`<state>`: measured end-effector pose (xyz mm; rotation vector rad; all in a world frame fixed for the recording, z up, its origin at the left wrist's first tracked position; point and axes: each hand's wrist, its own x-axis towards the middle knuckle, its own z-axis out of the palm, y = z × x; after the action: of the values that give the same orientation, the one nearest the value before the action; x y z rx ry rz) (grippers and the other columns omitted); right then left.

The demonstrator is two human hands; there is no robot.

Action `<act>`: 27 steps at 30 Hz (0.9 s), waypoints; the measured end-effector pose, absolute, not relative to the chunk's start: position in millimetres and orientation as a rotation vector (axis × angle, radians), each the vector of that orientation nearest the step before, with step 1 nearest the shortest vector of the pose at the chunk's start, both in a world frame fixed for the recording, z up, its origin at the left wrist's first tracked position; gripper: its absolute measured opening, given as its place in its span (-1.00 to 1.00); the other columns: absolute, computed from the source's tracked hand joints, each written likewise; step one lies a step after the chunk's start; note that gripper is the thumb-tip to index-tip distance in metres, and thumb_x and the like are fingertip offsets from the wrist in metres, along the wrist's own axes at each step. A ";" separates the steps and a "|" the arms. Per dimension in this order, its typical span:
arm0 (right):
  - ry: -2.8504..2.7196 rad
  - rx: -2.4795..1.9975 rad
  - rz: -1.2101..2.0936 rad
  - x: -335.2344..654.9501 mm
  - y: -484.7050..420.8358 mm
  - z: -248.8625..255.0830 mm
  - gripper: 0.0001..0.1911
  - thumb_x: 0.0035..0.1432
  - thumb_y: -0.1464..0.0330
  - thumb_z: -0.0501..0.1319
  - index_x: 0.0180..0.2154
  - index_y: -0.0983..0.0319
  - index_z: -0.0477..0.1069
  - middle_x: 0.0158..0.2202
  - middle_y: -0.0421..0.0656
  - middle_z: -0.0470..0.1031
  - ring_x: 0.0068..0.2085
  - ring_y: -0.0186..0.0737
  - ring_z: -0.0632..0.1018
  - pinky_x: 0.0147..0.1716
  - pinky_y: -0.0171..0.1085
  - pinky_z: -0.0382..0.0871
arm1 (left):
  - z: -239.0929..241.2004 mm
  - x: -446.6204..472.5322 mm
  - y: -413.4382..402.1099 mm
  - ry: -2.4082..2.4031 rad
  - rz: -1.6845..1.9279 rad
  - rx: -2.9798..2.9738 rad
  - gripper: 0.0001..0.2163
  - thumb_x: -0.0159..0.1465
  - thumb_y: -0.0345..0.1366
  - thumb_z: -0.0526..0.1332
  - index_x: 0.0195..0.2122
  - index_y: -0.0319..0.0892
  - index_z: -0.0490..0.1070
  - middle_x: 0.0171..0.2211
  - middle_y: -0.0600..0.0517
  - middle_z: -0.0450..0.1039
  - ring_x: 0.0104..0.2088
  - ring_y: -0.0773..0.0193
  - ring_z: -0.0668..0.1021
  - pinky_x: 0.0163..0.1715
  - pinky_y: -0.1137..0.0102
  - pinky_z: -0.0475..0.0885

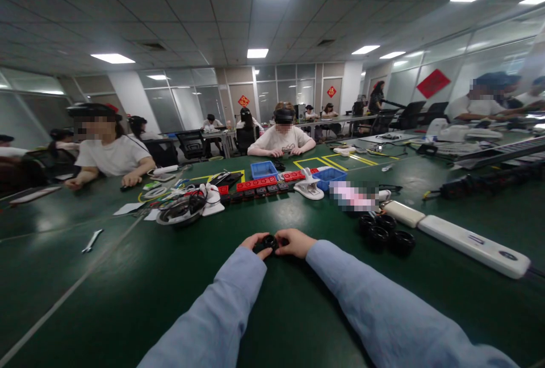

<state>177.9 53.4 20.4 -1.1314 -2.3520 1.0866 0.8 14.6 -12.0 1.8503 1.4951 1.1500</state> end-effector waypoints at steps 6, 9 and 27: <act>-2.357 -1.243 0.805 169.5 45.2 20.1 -0.76 -0.17 0.30 0.32 -0.46 0.27 0.33 -0.54 -0.30 0.30 -0.50 -0.42 0.30 -0.54 -0.43 0.08 | -12.0 2.1 17.0 1.600 1.178 1.787 -0.69 -0.10 -0.32 0.30 -0.26 -0.17 0.42 -0.31 -0.03 0.47 -0.26 0.16 0.49 -0.29 0.29 0.36; -2.393 -1.316 0.619 164.3 38.3 22.9 -0.71 -0.18 0.18 0.30 -0.52 0.26 0.32 -0.55 -0.27 0.31 -0.50 -0.39 0.30 -0.56 -0.40 0.03 | -15.4 2.1 18.5 1.609 1.217 1.769 -0.69 -0.12 -0.31 0.31 -0.30 -0.18 0.40 -0.34 -0.02 0.45 -0.28 0.18 0.49 -0.31 0.32 0.37; -2.443 -1.106 0.781 174.6 44.4 20.2 -0.73 -0.06 0.33 0.23 -0.24 0.24 0.39 -0.50 -0.27 0.32 -0.48 -0.39 0.31 -0.52 -0.41 0.10 | -17.8 -1.3 16.7 1.479 1.208 1.839 -0.63 -0.02 -0.32 0.22 -0.13 -0.17 0.39 -0.21 -0.06 0.49 -0.18 0.14 0.49 -0.22 0.28 0.37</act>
<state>174.6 44.4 20.2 -1.1058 -2.4429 0.7814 -1.3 16.7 -17.8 1.8390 1.4794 1.2081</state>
